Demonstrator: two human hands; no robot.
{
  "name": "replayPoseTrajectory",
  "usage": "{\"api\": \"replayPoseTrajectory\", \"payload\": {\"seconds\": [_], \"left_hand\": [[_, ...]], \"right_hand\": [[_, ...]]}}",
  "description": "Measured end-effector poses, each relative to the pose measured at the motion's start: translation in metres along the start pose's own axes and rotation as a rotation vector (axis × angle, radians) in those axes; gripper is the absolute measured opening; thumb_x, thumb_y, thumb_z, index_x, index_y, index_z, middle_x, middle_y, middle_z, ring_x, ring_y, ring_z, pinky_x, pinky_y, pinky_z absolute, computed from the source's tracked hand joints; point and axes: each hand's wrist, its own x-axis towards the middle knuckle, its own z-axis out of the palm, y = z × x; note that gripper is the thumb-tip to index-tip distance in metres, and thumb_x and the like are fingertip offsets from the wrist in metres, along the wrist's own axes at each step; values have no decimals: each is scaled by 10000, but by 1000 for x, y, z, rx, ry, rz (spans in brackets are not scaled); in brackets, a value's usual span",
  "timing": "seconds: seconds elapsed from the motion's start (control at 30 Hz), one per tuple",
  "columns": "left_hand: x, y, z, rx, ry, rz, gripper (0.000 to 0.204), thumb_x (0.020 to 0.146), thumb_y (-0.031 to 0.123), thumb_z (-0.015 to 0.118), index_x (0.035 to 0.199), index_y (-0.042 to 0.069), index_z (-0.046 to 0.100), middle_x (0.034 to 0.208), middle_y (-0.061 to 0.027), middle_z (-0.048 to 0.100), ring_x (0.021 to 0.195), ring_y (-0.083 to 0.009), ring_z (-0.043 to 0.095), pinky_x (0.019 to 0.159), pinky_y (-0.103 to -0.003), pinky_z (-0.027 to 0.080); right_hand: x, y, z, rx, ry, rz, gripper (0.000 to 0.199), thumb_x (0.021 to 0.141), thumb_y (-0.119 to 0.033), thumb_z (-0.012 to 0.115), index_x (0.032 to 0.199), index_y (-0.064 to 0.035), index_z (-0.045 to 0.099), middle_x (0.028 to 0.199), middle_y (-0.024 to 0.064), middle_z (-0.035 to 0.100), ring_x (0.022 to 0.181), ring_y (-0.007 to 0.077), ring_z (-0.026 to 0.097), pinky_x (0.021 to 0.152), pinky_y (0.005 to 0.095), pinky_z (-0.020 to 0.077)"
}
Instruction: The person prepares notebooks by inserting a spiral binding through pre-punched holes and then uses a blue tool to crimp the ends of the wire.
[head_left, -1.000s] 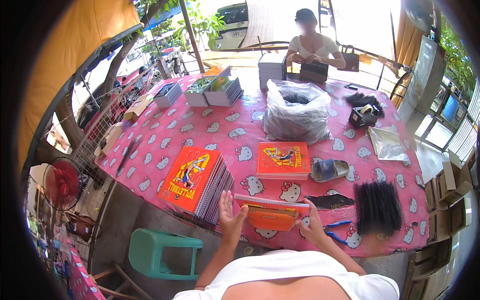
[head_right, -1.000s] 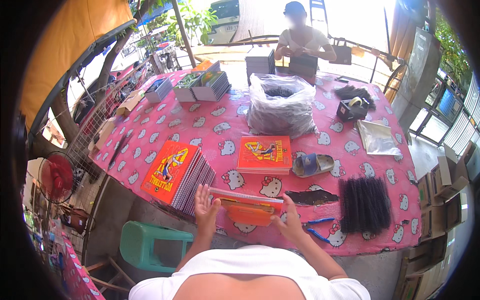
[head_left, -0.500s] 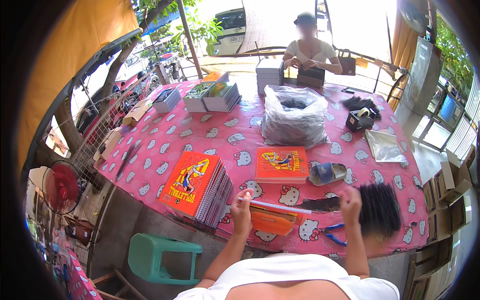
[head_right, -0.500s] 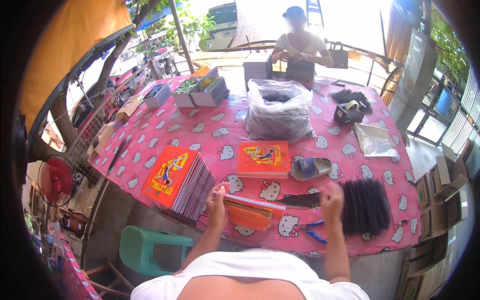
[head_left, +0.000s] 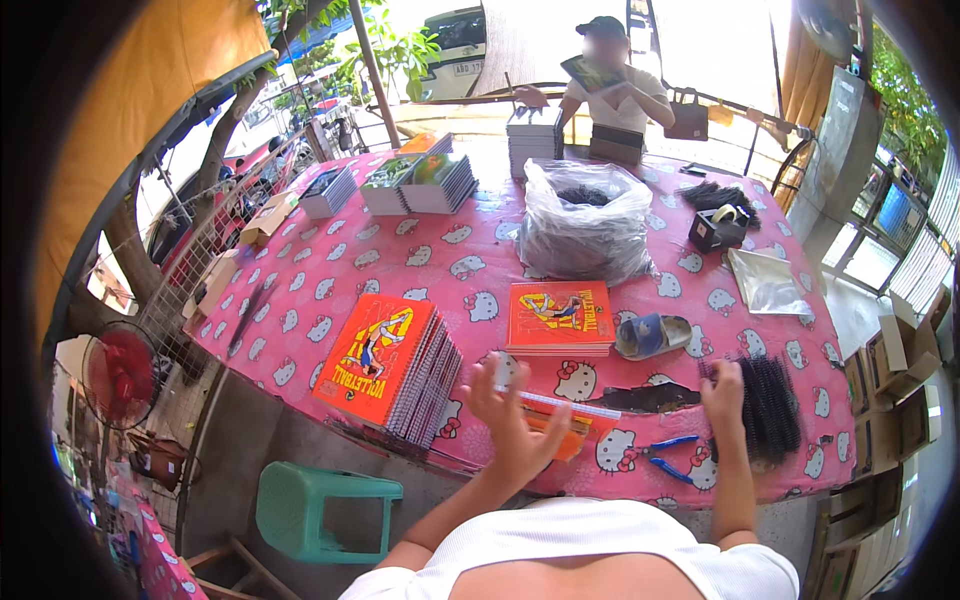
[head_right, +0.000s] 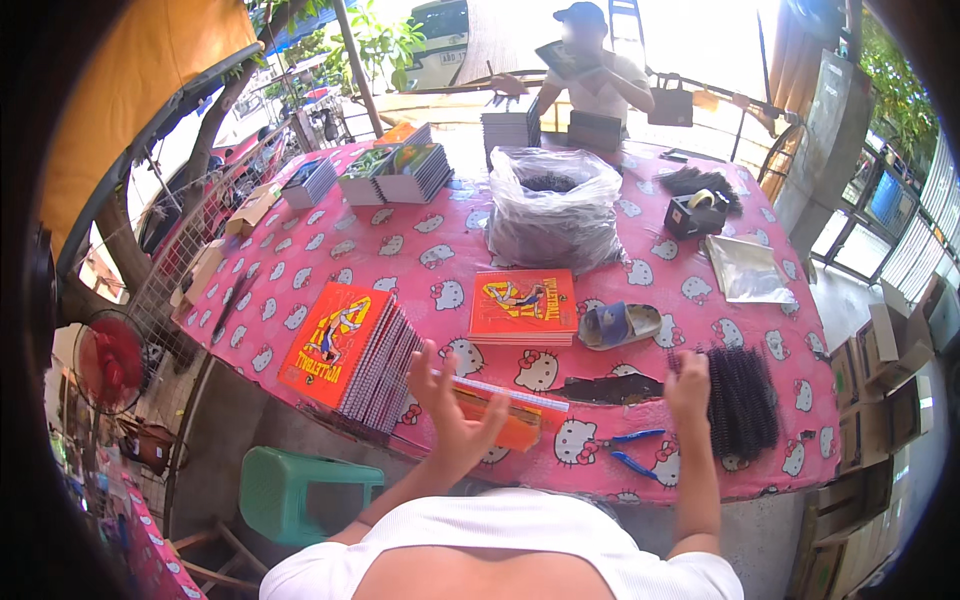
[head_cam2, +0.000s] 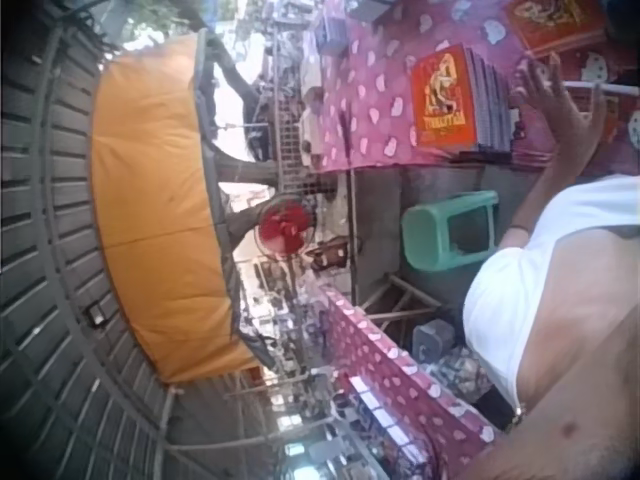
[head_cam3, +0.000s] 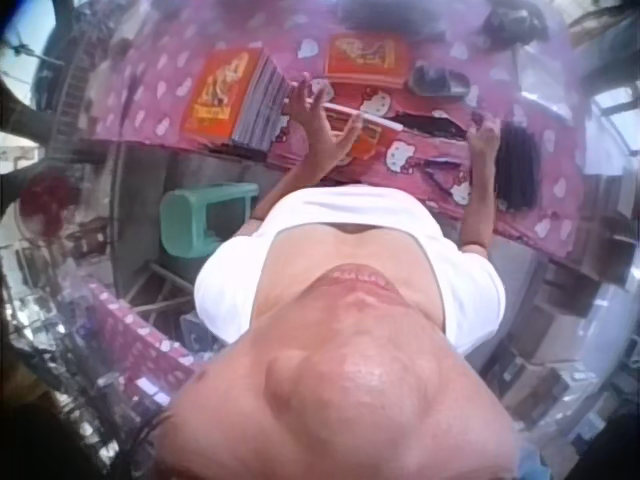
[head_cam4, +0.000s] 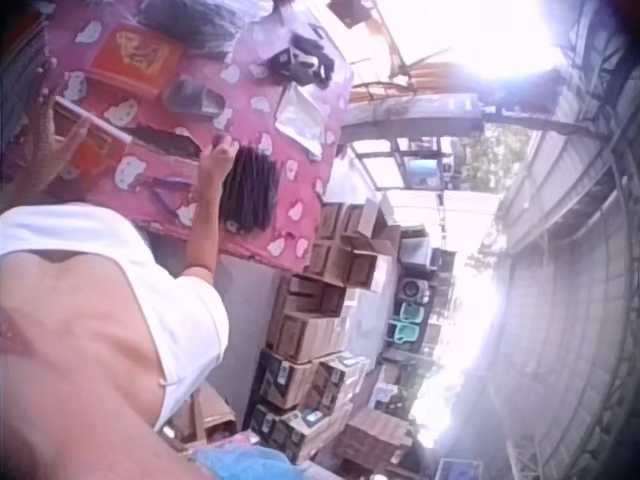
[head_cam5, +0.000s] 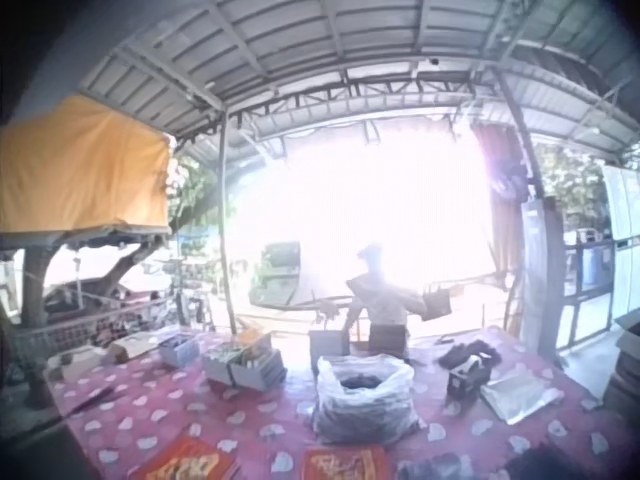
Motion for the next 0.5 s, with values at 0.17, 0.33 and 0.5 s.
{"api": "replayPoseTrajectory", "payload": {"seconds": [0.17, 0.33, 0.5], "left_hand": [[-14, -7, 20, 208, -724, 252, 535, 847, 354, 613, 1307, 111, 490, 1342, -71, 473, 1275, -207, 400, 1084, -526, 101], [-7, -8, 24, -71, -543, 220, 355, 796, 329, 676, 1067, 102, 656, 999, -34, 667, 995, -176, 602, 987, -409, 294], [-11, -11, 30, -287, -365, 96, 132, 705, 217, 764, 789, 128, 712, 801, -4, 658, 789, -164, 604, 809, -349, 371]], "right_hand": [[-33, -109, -7, 541, -266, -322, 265, 774, 23, 633, 1036, -20, 636, 869, 122, 610, 729, 236, 616, 643, 316, 494], [-39, -122, -5, 888, -496, -187, 215, 839, -66, 672, 1041, 7, 655, 923, 64, 625, 750, 68, 560, 627, 213, 457], [-26, -114, -14, 943, -369, -19, 154, 824, -99, 690, 945, -3, 691, 725, 25, 588, 659, 61, 536, 560, 211, 410]]}}
